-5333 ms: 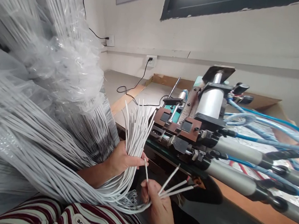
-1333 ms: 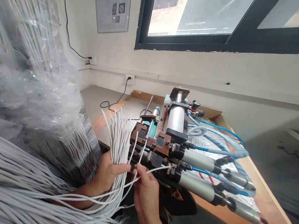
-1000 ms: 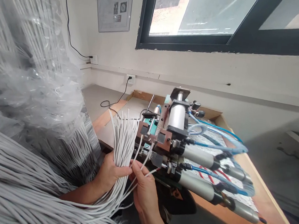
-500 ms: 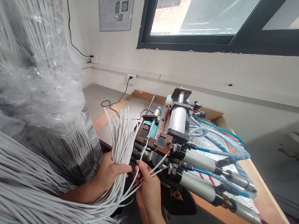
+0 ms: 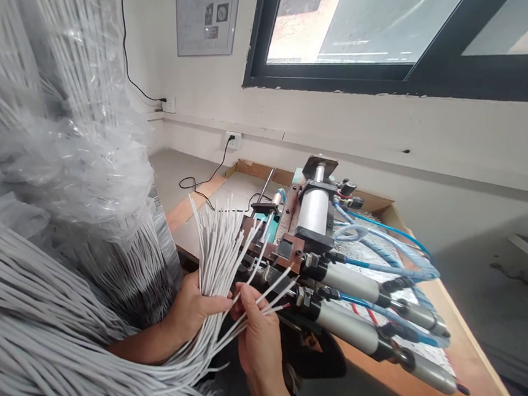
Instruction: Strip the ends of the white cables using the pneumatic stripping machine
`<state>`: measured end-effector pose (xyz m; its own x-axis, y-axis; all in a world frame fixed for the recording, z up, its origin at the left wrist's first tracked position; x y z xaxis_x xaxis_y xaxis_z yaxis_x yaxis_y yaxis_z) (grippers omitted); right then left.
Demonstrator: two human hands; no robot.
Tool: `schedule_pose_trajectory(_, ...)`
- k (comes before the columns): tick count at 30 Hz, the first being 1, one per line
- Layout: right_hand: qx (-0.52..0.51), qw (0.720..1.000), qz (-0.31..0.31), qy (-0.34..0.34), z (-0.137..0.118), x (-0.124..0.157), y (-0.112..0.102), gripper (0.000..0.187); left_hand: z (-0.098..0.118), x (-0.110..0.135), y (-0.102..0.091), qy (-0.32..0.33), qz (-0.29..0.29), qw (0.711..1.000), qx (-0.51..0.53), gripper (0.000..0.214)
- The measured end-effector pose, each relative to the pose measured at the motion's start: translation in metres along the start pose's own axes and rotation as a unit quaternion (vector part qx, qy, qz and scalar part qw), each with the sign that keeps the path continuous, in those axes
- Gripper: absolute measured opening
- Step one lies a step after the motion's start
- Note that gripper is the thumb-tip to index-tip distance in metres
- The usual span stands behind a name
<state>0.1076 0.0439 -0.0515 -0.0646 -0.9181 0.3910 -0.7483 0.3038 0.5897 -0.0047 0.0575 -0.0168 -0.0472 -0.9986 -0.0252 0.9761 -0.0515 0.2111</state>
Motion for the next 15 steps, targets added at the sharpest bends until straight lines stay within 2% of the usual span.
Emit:
schedule_pose_trajectory(2,0.006,0.999,0.038,-0.017,0.003,0.002,-0.008,0.026,-0.007,0.0,-0.003,-0.015,0.017,1.0,0.021,0.019)
schedule_pose_trajectory(5,0.015,0.998,0.057,-0.014,0.009,0.004,-0.015,0.025,-0.014,-0.001,-0.007,-0.03,0.042,0.998,0.044,0.02)
schedule_pose_trajectory(12,-0.005,0.999,0.045,0.029,0.009,0.004,-0.012,0.024,-0.017,-0.001,-0.006,-0.046,0.054,0.994,0.08,0.022)
schedule_pose_trajectory(15,0.007,0.999,0.035,0.031,0.006,0.002,-0.009,0.024,-0.015,-0.001,-0.006,-0.034,0.052,0.994,0.092,0.025)
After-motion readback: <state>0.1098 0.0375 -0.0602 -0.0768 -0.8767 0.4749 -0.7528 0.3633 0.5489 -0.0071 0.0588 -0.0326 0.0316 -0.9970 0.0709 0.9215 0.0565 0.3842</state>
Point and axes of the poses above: each hand's wrist, its own x-axis away from the middle knuckle, its own y-axis out of the palm, z = x × y, the point moved 6 cm from there along -x, towards the middle knuckle, and after that the axes turned 10 degrees about y, right-handed, at the moved point
